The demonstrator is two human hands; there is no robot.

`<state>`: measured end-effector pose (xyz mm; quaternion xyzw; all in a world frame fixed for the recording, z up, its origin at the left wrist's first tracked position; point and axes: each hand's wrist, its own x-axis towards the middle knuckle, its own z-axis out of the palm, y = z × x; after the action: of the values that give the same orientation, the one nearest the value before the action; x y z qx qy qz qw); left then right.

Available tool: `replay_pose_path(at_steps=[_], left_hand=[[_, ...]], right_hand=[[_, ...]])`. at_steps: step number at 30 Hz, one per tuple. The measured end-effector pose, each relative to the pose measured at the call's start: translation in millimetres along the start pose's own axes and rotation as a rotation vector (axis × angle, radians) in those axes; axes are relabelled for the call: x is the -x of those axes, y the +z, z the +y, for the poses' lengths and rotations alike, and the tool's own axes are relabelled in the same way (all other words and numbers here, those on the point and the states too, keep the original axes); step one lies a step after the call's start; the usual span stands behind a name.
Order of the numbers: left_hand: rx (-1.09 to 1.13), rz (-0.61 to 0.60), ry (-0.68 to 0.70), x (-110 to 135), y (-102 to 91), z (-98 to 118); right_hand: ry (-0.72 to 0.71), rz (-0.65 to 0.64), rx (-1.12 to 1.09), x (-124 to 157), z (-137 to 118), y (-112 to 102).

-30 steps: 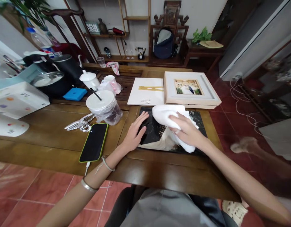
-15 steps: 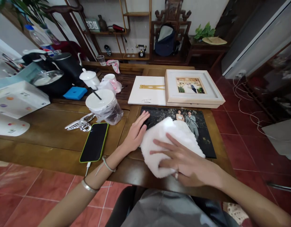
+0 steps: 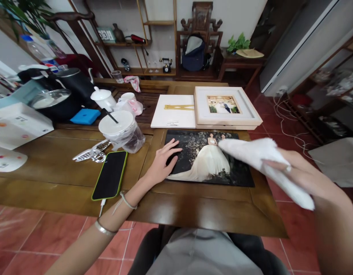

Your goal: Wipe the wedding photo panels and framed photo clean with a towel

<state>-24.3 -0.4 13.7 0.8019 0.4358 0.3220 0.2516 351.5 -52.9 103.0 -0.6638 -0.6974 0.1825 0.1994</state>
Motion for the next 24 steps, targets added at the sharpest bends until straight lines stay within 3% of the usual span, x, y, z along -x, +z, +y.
replay_pose_path(at_steps=[4, 9, 12, 16, 21, 24], left_hand=[[0.018, 0.015, 0.003, 0.0, 0.3, -0.8], [0.062, 0.033, 0.009, -0.4, 0.2, -1.4], [0.111, 0.069, -0.002, -1.0, -1.3, 0.2], [0.229, 0.199, -0.071, -0.8, -3.9, -2.4], [0.655, 0.332, -0.278, -2.1, -13.0, -9.9], [0.816, 0.318, -0.509, -4.9, -26.7, -3.5]], right_hand=[[-0.281, 0.110, -0.022, -38.2, -14.9, 18.7], [-0.492, -0.041, 0.026, -55.4, -43.0, 69.4], [-0.624, -0.153, 0.148, -40.3, -63.2, 91.2], [-0.742, -0.274, 0.158, -6.8, -90.3, 103.3], [-0.860, -0.415, 0.071, 22.3, -100.2, 97.2], [-0.841, -0.436, 0.071, 27.6, -89.6, 87.5]])
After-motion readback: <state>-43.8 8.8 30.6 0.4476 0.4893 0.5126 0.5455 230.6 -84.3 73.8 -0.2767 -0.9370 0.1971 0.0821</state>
